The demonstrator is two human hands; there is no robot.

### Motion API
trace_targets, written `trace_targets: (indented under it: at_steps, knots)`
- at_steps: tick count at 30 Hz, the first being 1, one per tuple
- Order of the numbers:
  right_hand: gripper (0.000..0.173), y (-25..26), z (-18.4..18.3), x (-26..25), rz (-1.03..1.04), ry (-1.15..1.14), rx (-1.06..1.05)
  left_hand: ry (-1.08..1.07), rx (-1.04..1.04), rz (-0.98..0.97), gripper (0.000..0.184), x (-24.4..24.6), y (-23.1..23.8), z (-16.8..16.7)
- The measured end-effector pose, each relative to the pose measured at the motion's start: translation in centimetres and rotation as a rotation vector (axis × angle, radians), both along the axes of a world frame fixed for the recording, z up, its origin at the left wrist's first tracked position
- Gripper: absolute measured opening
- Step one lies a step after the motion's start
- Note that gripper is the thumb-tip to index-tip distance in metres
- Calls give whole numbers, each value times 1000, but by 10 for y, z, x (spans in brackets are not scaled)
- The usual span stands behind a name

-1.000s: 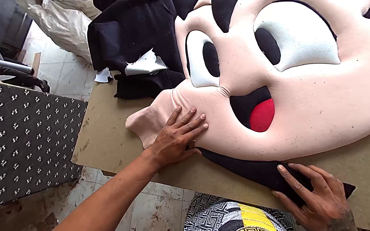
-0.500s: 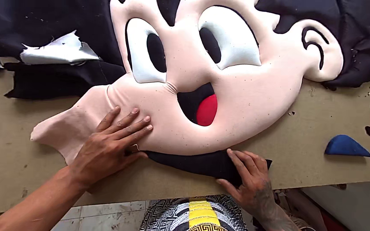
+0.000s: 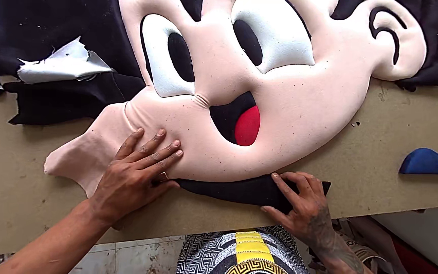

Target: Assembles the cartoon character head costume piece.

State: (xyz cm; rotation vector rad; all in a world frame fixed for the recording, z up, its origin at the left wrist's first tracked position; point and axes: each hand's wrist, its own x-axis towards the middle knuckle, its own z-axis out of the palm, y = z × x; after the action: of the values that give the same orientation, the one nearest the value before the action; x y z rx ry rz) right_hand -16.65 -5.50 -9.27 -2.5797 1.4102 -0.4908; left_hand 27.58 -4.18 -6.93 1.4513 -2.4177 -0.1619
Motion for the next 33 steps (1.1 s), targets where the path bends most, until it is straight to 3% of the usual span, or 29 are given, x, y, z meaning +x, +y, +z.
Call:
trace_targets:
  at_steps: [23,29,33]
  knots:
    - [69,-2,-1,10,49,-57,20,16,21,-33,61,9,-2,-2]
    - [72,-2,-2,9,12,-77,41,-29,10,-18,59,7,-3,1]
    - [84,-3,-4,12,-10,-73,10,-31,24,-13,58,6,-2,2]
